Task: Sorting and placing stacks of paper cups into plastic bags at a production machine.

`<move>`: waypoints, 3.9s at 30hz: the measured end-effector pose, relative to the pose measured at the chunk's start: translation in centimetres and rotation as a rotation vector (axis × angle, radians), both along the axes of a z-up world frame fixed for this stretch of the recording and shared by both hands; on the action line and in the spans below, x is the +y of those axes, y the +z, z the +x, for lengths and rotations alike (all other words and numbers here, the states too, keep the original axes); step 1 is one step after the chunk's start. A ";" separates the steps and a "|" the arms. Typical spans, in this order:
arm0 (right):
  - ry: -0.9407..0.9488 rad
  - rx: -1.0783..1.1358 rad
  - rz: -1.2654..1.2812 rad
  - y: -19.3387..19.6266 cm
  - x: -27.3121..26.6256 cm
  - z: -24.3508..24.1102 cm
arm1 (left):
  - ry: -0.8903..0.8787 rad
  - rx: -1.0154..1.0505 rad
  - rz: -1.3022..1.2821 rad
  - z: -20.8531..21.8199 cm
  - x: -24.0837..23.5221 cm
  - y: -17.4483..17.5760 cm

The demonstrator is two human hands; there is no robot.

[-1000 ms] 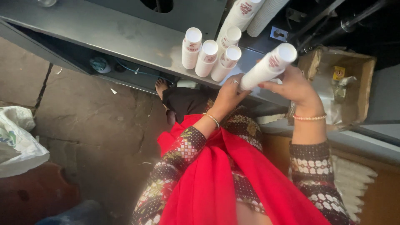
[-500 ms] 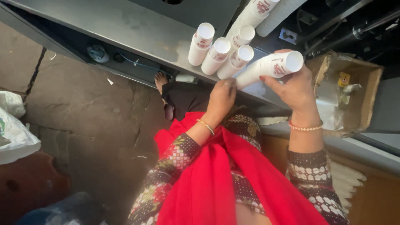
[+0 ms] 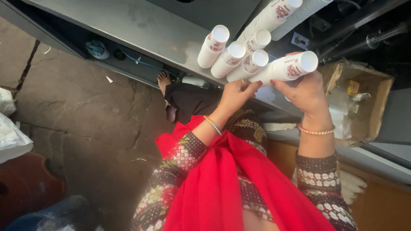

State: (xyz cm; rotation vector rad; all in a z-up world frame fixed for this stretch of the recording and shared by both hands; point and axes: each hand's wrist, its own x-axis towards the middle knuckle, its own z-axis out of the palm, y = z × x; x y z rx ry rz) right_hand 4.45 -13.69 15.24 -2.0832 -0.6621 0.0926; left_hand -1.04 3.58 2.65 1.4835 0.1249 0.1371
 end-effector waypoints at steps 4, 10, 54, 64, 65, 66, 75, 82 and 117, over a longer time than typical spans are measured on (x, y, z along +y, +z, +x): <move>-0.012 -0.014 -0.031 0.1 0.4 -0.1 | -0.028 -0.008 -0.014 0.4 -0.2 -0.3; 0.081 -0.122 0.025 1.7 0.3 0.5 | -0.007 -0.011 0.076 1.1 -0.9 -0.4; 0.118 0.007 0.052 4.2 -6.2 1.4 | -0.034 -0.407 0.497 2.9 -4.8 -2.5; 0.101 0.036 0.098 2.0 -2.2 -2.1 | 0.202 -0.353 0.705 -1.6 -2.5 -1.3; 0.092 -0.111 -0.016 2.0 -1.6 -2.1 | 0.240 -0.333 0.742 -1.9 -2.1 -2.0; 0.083 -0.257 -0.130 2.0 -1.0 -2.0 | 0.279 -0.314 0.778 -2.1 -1.8 -2.6; 0.034 -0.139 -0.072 0.3 -0.3 -0.2 | 0.109 -0.092 0.357 -1.3 0.7 -0.4; 0.040 0.023 0.062 0.3 0.0 -0.3 | 0.029 -0.042 0.158 0.1 0.5 -0.1; -0.100 -0.133 -0.372 -9.0 1.5 0.0 | 0.123 -0.093 0.541 -1.5 0.7 -2.0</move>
